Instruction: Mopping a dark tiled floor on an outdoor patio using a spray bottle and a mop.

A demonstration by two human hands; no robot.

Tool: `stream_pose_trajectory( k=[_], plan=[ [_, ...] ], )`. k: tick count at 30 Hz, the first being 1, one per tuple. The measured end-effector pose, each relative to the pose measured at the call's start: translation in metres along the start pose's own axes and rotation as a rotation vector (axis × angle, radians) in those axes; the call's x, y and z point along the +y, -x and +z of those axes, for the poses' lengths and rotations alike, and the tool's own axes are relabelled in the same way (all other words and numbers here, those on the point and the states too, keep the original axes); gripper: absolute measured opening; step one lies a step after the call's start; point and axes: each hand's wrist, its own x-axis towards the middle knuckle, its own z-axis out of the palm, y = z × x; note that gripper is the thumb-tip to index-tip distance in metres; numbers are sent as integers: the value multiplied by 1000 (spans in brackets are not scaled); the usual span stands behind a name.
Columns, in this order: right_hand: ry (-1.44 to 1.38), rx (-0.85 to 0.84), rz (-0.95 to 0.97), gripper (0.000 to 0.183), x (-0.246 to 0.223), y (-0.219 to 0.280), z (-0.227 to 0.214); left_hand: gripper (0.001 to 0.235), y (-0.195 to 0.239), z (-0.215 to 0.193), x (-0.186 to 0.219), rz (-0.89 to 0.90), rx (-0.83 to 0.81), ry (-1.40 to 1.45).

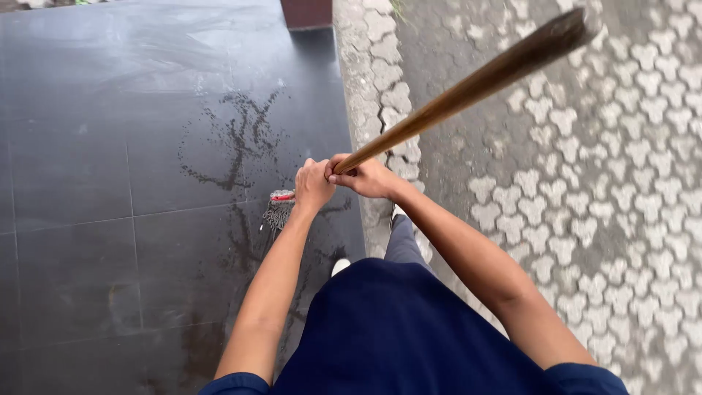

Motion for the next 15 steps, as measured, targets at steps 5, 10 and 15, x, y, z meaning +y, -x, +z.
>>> stream_pose_trajectory(
  k=[5,10,15],
  plan=[
    [133,-208,-214,12,-8,-64,-99,10,-84,-11,42,-105,113,-20],
    [185,-262,-419,16,58,-171,-118,8,-156,-32,53,-476,1,155],
    [272,-545,-591,15,67,-239,-139,42,-212,59,8,-680,393,764]
  ],
)
